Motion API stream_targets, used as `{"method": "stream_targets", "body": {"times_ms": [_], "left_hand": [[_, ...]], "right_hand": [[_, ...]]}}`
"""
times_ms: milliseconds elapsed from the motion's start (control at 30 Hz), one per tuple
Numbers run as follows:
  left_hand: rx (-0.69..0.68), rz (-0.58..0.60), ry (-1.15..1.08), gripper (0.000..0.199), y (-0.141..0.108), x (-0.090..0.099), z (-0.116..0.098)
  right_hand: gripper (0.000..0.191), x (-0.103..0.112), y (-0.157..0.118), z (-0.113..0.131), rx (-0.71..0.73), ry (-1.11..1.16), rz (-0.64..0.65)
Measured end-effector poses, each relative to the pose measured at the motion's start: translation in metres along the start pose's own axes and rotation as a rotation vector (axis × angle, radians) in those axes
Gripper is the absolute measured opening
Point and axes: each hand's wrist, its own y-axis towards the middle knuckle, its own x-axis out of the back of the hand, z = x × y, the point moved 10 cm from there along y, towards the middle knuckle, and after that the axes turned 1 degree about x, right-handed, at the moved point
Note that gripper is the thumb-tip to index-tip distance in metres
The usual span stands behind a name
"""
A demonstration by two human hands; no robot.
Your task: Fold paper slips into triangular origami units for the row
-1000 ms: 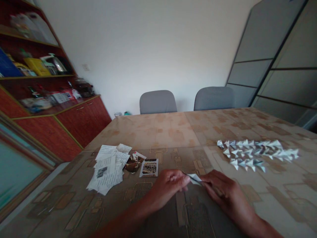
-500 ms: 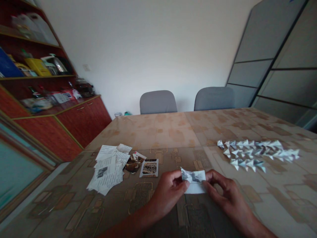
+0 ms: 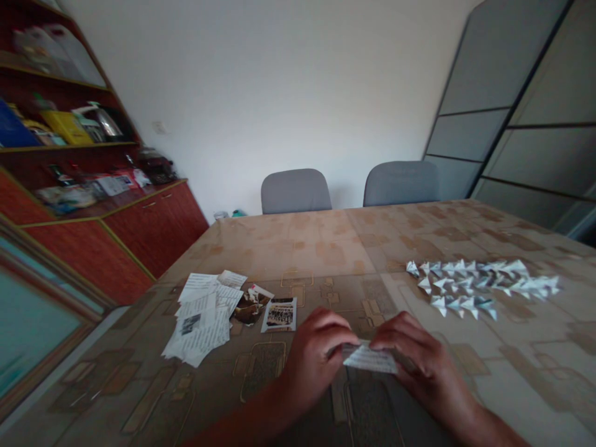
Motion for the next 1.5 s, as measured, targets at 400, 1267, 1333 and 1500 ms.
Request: {"method": "stream_targets", "body": {"times_ms": [400, 1267, 1333, 1500], "left_hand": [[-0.327, 0.360, 0.503, 0.018, -0.022, -0.042, -0.012], [0.225, 0.313, 0.322, 0.010, -0.024, -0.037, 0.019], [0.248, 0.307, 0.370, 0.008, -0.022, -0.033, 0.018], [0.059, 0.374, 0.489, 0.016, -0.022, -0.040, -0.014]], "right_hand": [[0.026, -0.030, -0.011, -0.012, 0.070, -0.218, 0.299], [0.029, -0.030, -0.017, -0.060, -0.304, -0.164, 0.265], [0.026, -0.031, -0.018, -0.063, -0.311, -0.211, 0.254], [0.023, -0.034, -0.023, -0.068, -0.307, -0.284, 0.220]]}}
